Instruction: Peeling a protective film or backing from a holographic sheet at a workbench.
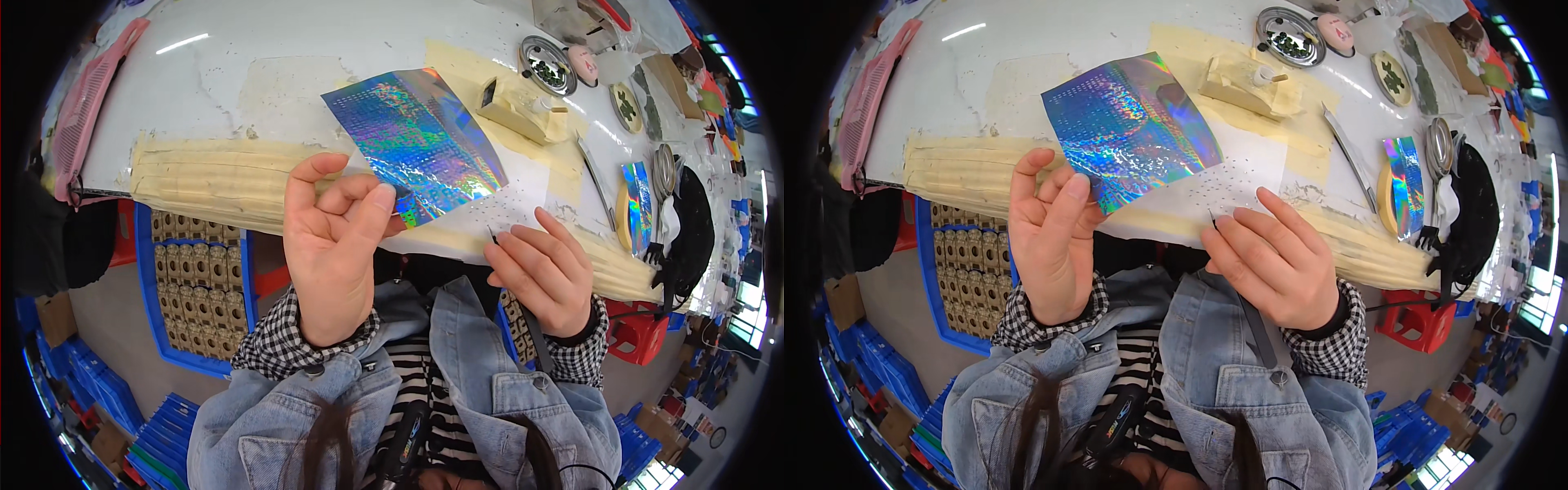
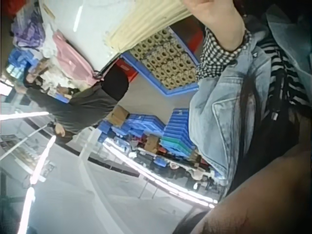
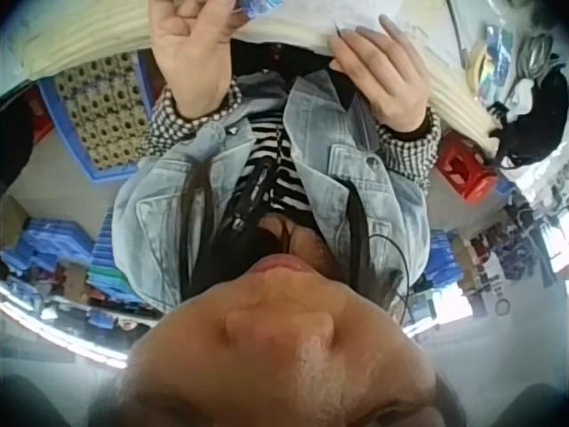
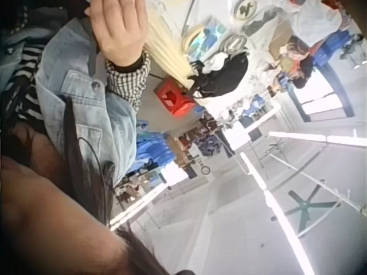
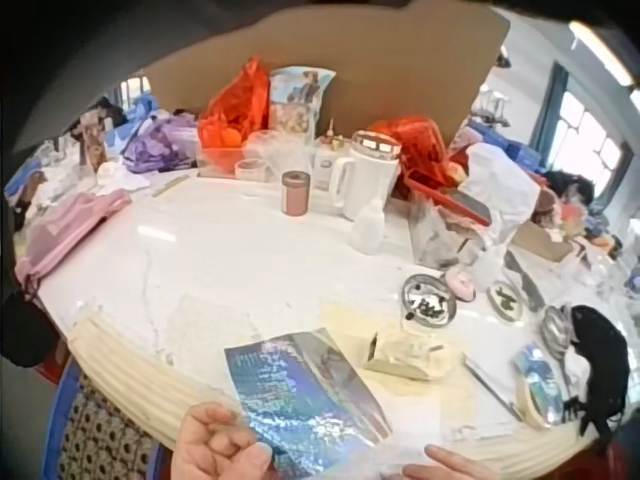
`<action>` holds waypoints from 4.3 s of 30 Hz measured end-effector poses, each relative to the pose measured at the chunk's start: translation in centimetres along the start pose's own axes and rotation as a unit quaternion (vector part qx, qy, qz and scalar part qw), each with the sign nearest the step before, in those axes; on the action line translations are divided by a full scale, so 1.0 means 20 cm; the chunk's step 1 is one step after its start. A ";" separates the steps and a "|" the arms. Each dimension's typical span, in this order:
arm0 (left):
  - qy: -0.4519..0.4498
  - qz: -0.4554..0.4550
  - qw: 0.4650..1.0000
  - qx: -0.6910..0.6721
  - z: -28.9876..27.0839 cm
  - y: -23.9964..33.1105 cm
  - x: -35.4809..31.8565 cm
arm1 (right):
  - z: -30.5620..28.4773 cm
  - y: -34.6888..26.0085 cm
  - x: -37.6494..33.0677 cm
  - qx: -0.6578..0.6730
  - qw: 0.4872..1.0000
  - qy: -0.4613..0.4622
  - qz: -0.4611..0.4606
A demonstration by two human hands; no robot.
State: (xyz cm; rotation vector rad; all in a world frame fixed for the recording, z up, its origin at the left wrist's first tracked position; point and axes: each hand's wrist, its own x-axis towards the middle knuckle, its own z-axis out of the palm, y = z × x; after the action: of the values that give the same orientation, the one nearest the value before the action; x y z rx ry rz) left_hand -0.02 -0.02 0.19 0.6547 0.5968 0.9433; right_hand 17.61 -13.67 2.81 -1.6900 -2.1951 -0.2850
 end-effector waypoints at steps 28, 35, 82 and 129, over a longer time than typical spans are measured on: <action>-0.053 -0.017 0.998 0.012 -0.01 0.02 0.00 | 0.05 -0.04 0.31 0.115 0.985 0.115 -0.050; -0.054 -0.013 0.998 0.011 -0.01 0.02 0.00 | 0.05 -0.05 0.30 0.115 0.987 0.100 -0.048; -0.023 -0.014 1.000 0.015 0.01 0.02 0.00 | -0.01 -0.01 0.16 0.131 0.982 0.130 0.037; -0.049 -0.011 0.998 0.027 -0.02 0.01 0.00 | 0.05 -0.06 0.31 0.102 0.989 0.095 -0.058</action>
State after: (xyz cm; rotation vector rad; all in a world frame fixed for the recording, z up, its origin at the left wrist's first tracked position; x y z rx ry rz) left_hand -0.36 0.14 0.15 0.7376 0.5436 0.8711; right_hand 14.97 -8.00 4.35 -1.3709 -2.1059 -0.2324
